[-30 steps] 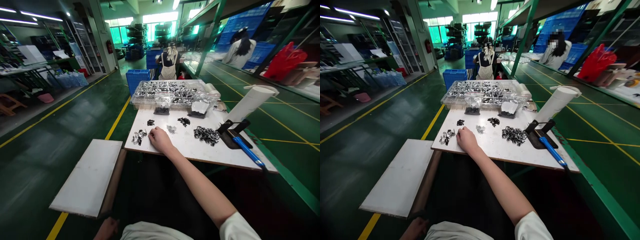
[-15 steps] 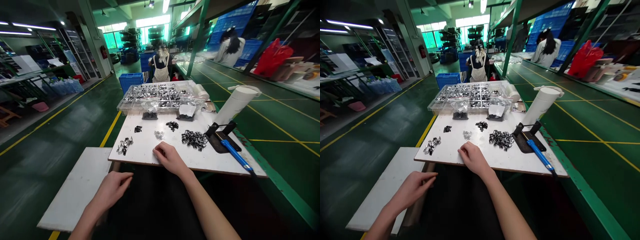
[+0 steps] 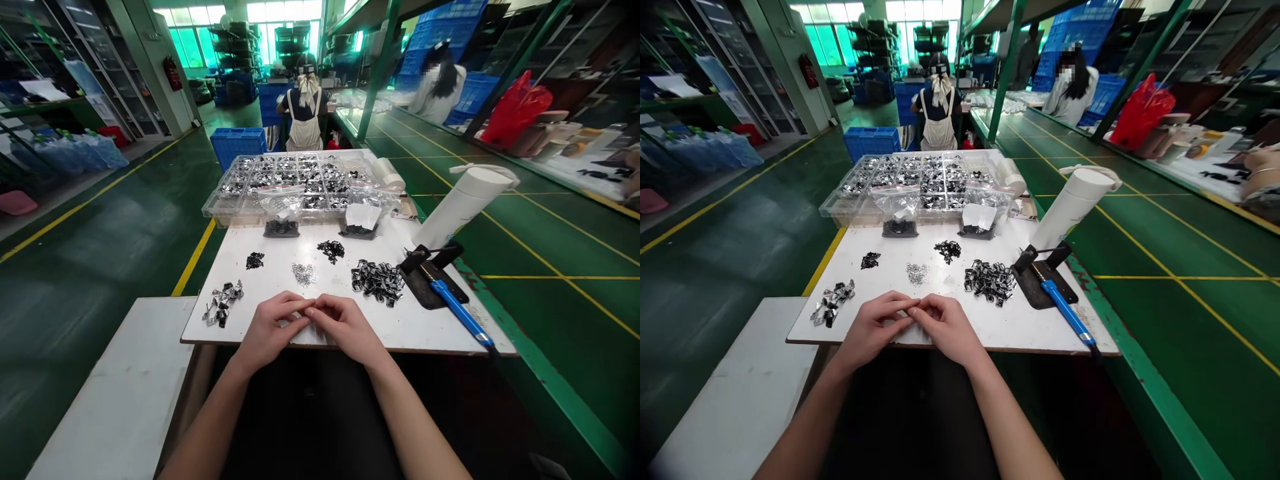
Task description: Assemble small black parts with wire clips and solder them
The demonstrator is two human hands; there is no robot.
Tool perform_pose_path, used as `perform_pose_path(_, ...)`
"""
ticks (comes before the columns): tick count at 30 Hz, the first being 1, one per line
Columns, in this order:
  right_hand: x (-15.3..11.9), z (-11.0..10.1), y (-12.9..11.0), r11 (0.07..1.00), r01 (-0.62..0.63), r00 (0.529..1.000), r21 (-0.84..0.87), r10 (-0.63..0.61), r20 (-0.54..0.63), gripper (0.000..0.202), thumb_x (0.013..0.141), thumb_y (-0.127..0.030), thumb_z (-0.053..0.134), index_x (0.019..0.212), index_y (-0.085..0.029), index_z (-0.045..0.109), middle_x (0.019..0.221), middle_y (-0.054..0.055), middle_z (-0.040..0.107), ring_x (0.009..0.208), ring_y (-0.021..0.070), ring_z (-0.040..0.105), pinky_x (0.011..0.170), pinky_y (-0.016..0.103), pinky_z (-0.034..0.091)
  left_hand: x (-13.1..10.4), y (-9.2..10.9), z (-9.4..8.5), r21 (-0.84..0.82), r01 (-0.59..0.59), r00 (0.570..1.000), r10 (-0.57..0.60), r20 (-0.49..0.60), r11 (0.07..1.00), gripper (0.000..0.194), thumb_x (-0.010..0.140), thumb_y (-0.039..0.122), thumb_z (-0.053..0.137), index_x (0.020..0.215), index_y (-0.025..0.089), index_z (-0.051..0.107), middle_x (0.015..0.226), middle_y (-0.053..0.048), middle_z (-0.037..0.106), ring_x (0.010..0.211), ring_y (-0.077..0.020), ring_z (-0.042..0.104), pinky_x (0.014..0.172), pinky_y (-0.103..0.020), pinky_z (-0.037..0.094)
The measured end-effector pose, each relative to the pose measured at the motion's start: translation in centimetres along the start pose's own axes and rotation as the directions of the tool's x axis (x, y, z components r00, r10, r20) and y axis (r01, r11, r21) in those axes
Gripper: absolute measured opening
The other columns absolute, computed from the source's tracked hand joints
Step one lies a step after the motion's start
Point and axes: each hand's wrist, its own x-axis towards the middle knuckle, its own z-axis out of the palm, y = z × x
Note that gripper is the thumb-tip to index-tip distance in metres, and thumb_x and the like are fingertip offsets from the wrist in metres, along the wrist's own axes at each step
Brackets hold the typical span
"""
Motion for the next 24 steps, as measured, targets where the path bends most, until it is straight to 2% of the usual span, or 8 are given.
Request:
perform_pose_path(2, 0.2, -0.6, -0.6, 0.996, -0.046, 0.997, -0.073, 0.050, 0.050, 0.036, 0.085, -0.052, 0.068, 0.079, -0.017, 0.071, 0.064, -0.001, 0.060, 0.060, 0.0122, 0.050, 0.055, 0.026, 0.037, -0.3, -0.4, 0.3, 0.000, -0.008, 0.997, 0.008, -0.071, 1.000, 0.020, 0.090, 0.019, 0.068, 0.106, 0.022, 0.079, 0.100, -0.007, 0.074, 0.092, -0.0192, 0.070, 0.079, -0.028, 0.056)
perform_pose_path(4, 1.0, -1.3, -1.0, 0.984, -0.041, 0.999, -0.175, 0.041, -0.008, 0.037, 0.087, -0.052, 0.065, 0.076, -0.018, 0.072, 0.063, 0.000, 0.061, 0.061, 0.0141, 0.054, 0.057, 0.027, 0.039, -0.4, -0.6, 0.3, 0.015, 0.001, 0.992, 0.001, -0.128, 1.000, 0.015, 0.089, 0.021, 0.070, 0.100, 0.020, 0.079, 0.096, -0.007, 0.075, 0.088, -0.0191, 0.071, 0.078, -0.028, 0.056)
perform_pose_path(7, 2.8, -2.1, -0.7, 0.905, 0.019, 0.954, -0.425, -0.143, -0.262, 0.023, 0.090, -0.037, 0.062, 0.083, -0.018, 0.073, 0.079, 0.004, 0.069, 0.069, 0.0166, 0.060, 0.066, 0.030, 0.045, -0.4, -0.6, 0.3, 0.014, 0.050, 0.986, -0.047, -0.163, 0.999, 0.010, 0.085, 0.021, 0.074, 0.094, 0.018, 0.077, 0.089, -0.005, 0.074, 0.077, -0.0164, 0.069, 0.071, -0.026, 0.056)
perform_pose_path(9, 3.7, -2.3, -0.1, 0.806, 0.013, 0.921, -0.592, -0.240, -0.307, 0.015, 0.089, -0.026, 0.061, 0.090, -0.018, 0.074, 0.089, 0.006, 0.070, 0.074, 0.0178, 0.062, 0.073, 0.033, 0.047, -0.2, -0.5, 0.2, -0.001, 0.085, 0.985, -0.085, -0.148, 0.996, 0.007, 0.083, 0.020, 0.076, 0.090, 0.018, 0.075, 0.085, -0.004, 0.073, 0.073, -0.0151, 0.068, 0.068, -0.025, 0.055)
perform_pose_path(11, 4.3, -2.1, 0.6, 0.738, -0.001, 0.927, -0.675, -0.253, -0.278, 0.016, 0.090, -0.023, 0.060, 0.093, -0.018, 0.075, 0.088, 0.006, 0.069, 0.075, 0.0182, 0.063, 0.075, 0.034, 0.047, -0.1, -0.3, 0.2, -0.011, 0.104, 0.985, -0.104, -0.135, 0.995, 0.006, 0.082, 0.019, 0.076, 0.088, 0.018, 0.074, 0.082, -0.003, 0.072, 0.073, -0.0149, 0.067, 0.067, -0.024, 0.055)
perform_pose_path(15, 4.5, -1.6, 1.5, 0.707, 0.009, 0.928, -0.707, -0.269, -0.258, 0.018, 0.094, -0.025, 0.060, 0.097, -0.021, 0.077, 0.086, 0.004, 0.067, 0.075, 0.0179, 0.063, 0.072, 0.032, 0.046, -0.1, -0.2, 0.2, -0.013, 0.087, 0.991, -0.088, -0.098, 0.996, 0.006, 0.083, 0.018, 0.074, 0.090, 0.018, 0.073, 0.082, -0.003, 0.071, 0.073, -0.0139, 0.066, 0.068, -0.024, 0.053)
perform_pose_path(20, 4.7, -1.3, 1.8, 0.689, 0.007, 0.931, -0.725, -0.269, -0.247, 0.017, 0.094, -0.024, 0.060, 0.089, -0.022, 0.077, 0.088, 0.005, 0.066, 0.077, 0.0190, 0.062, 0.071, 0.033, 0.044, -0.3, -0.4, 0.2, 0.000, 0.069, 0.996, -0.069, -0.060, 0.998, 0.008, 0.085, 0.020, 0.073, 0.093, 0.018, 0.074, 0.085, -0.004, 0.071, 0.073, -0.0142, 0.065, 0.069, -0.025, 0.053)
perform_pose_path(24, 4.4, -1.0, 1.6, 0.703, 0.027, 0.939, -0.710, -0.262, -0.223, 0.018, 0.093, -0.021, 0.055, 0.084, -0.021, 0.071, 0.087, 0.006, 0.065, 0.072, 0.0175, 0.059, 0.066, 0.032, 0.043, -0.2, -0.8, 0.2, 0.003, 0.116, 0.987, -0.115, -0.108, 0.993, 0.014, 0.086, 0.024, 0.073, 0.099, 0.019, 0.075, 0.086, -0.004, 0.071, 0.074, -0.0153, 0.065, 0.070, -0.026, 0.055)
